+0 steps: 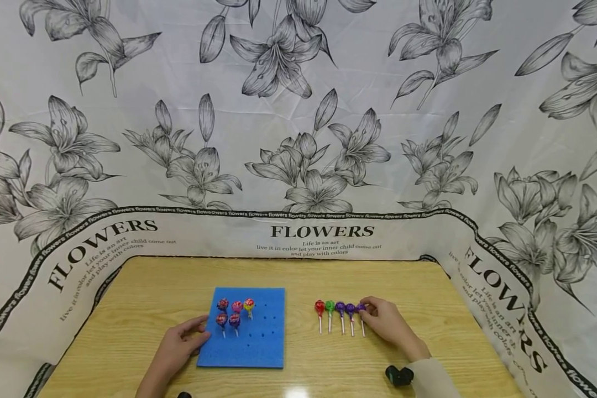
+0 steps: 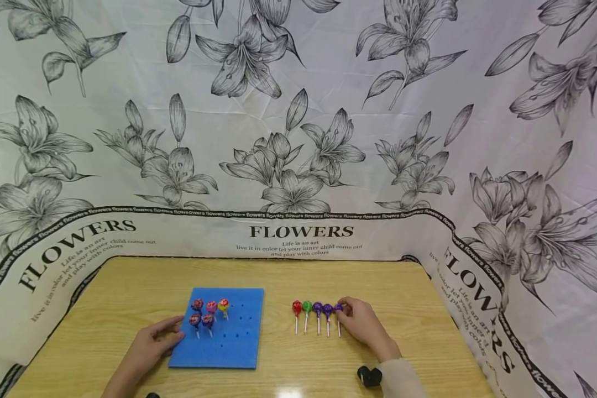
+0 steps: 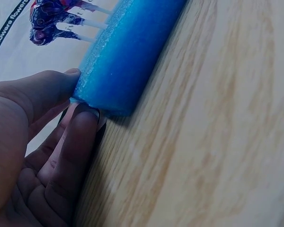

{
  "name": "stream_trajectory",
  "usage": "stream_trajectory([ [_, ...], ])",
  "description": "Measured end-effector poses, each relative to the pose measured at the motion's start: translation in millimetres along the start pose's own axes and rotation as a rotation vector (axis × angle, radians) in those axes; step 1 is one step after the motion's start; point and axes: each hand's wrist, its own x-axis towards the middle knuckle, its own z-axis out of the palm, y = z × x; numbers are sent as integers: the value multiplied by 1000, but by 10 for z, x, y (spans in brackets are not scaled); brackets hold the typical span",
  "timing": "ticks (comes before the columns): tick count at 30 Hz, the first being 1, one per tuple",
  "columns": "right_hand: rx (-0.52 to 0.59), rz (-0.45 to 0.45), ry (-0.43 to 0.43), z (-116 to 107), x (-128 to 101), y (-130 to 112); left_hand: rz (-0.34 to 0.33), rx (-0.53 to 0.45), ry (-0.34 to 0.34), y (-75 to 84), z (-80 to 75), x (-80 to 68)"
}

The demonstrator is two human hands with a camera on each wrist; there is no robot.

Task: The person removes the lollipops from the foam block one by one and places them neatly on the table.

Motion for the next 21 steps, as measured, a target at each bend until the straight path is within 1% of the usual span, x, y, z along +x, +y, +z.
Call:
stream_trajectory([
  [7,-6,29,-4,2,15,-17,10,-33,-8,4,-14,-17],
  [15,1,22,-13,-26,3,-23,10,-36,-5,2,-4,-14],
  [21,37,27,-33,-77,-26,-41,15,-44,-3,-3,9,-18],
])
